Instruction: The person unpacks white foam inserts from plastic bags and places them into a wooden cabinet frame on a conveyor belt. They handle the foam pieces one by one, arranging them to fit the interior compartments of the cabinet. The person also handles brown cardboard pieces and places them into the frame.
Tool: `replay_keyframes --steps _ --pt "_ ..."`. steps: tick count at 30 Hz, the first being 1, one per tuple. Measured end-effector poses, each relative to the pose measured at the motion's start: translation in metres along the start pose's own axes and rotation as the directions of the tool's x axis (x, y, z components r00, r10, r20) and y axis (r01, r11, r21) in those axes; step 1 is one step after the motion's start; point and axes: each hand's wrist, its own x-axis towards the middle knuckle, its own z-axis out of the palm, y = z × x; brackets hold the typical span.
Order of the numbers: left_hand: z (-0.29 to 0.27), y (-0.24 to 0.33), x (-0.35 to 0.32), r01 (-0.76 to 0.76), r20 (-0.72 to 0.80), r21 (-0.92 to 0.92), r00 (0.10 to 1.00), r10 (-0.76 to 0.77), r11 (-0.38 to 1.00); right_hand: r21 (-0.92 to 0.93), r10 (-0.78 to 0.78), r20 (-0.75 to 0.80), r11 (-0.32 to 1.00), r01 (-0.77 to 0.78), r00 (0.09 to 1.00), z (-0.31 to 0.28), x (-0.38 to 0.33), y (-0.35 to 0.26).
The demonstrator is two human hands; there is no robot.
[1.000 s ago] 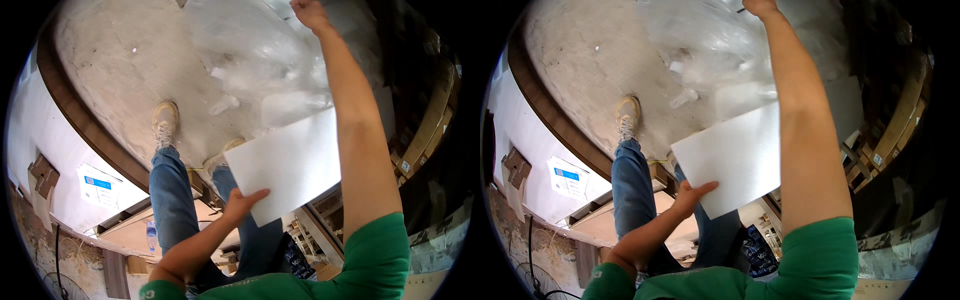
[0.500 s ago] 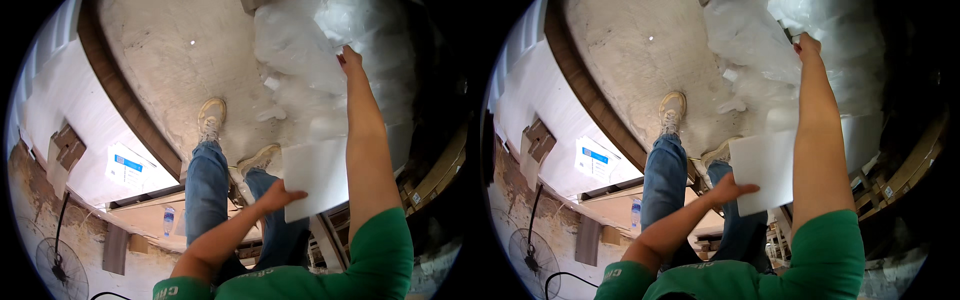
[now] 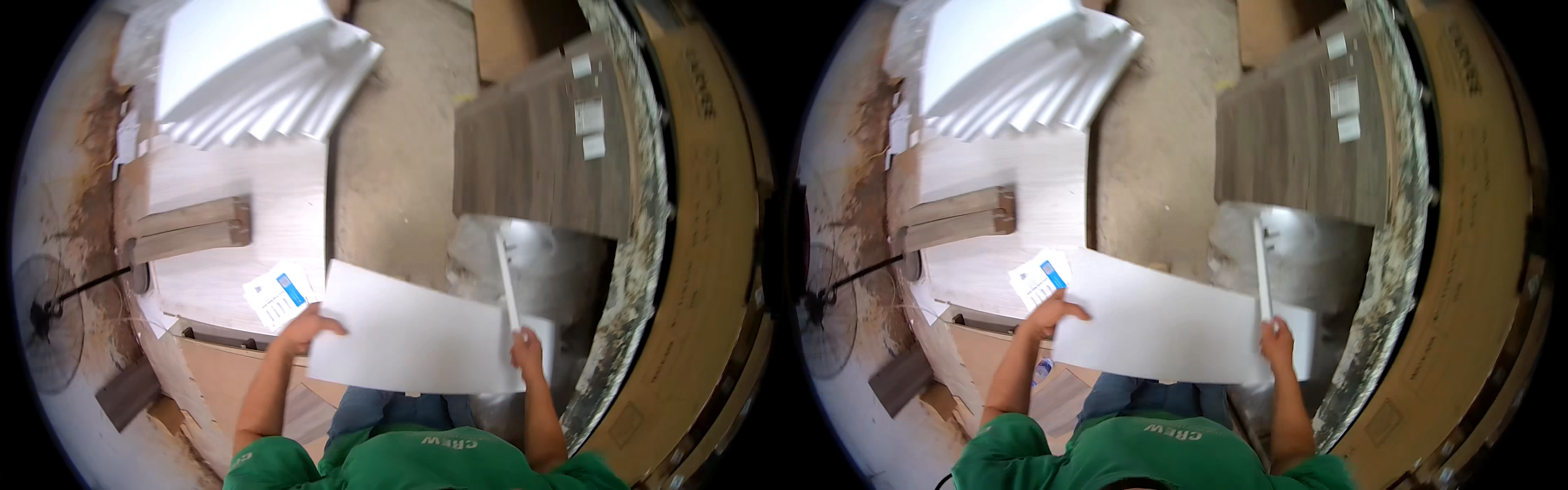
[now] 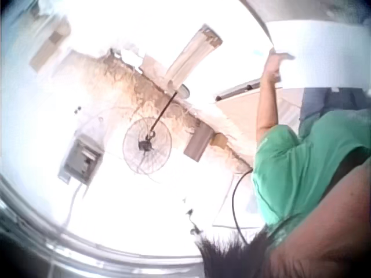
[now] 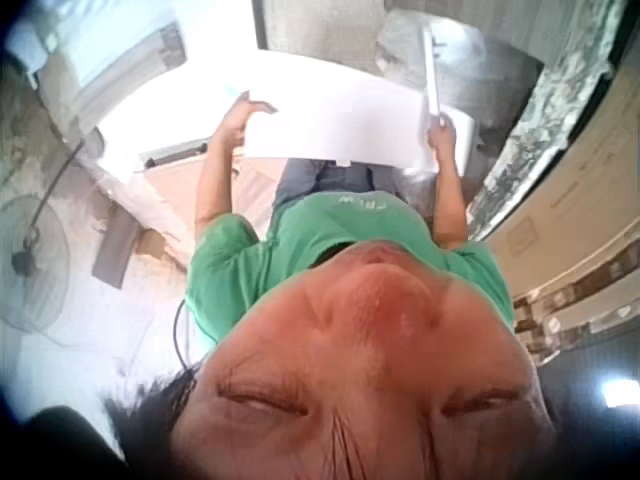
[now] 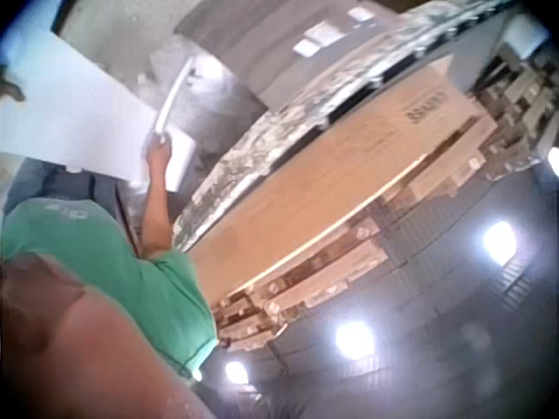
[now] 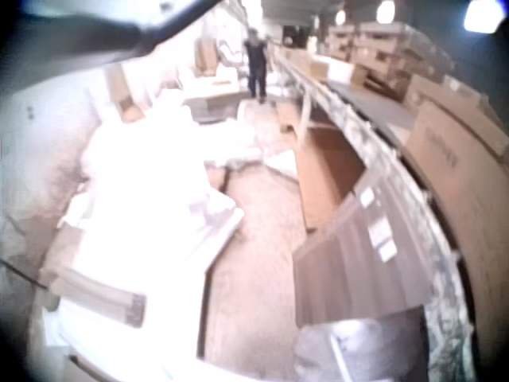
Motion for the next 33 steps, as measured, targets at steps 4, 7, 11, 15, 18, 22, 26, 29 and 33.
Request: replay_keyframes --steps 4,7,11,15,18,22,26,29,33 --pt "-0.089 0.021 -0.116 -0.136 -0.065 -0.011 0.989 0.135 0.991 0.009 -0.293 0.298 0.953 0.304 0.908 -0.012 -0.094 -0.066" --pt "-0.121 0.02 -0.174 -0.354 -0.178 -0.107 0.926 0.333 0.929 0.344 -0.408 0.529 0.905 0.251 0.744 -0.015 -0.138 -0.151" --pt "-0.091 0.014 -0.209 -0.667 -0.391 -0.279 0.736 0.553 0.691 0.475 -0.646 0.562 0.763 0.438 0.516 -0.007 -0.173 -0.251" --pt "-0.045 0.009 -0.196 -0.78 -0.557 -0.408 0.624 0.548 0.475 0.462 -0.668 0.719 0.664 0.587 0.19 0.008 -0.161 -0.321" --pt "0.007 0.032 -0.167 -0.733 -0.551 -0.53 0.679 0.485 0.425 0.49 -0.617 0.787 0.631 0.602 0.006 0.018 -0.147 -0.372" --pt "0.095 0.107 -0.152 -0.632 -0.44 -0.688 0.754 0.487 0.357 0.435 -0.494 0.855 0.847 0.306 0.155 0.01 -0.159 -0.448" --pt "0.13 0.161 -0.168 -0.609 -0.362 -0.67 0.767 0.529 0.425 0.389 -0.438 0.808 0.899 0.203 0.394 -0.002 -0.138 -0.483" --pt "0.107 0.188 -0.163 -0.498 -0.215 -0.724 0.82 0.531 0.477 0.38 -0.556 0.631 0.83 0.408 0.542 -0.03 -0.121 -0.497" --pt "0.049 0.249 -0.125 -0.666 -0.415 -0.49 0.746 0.521 0.563 0.58 -0.817 0.386 0.576 0.576 0.428 -0.056 -0.092 -0.572"
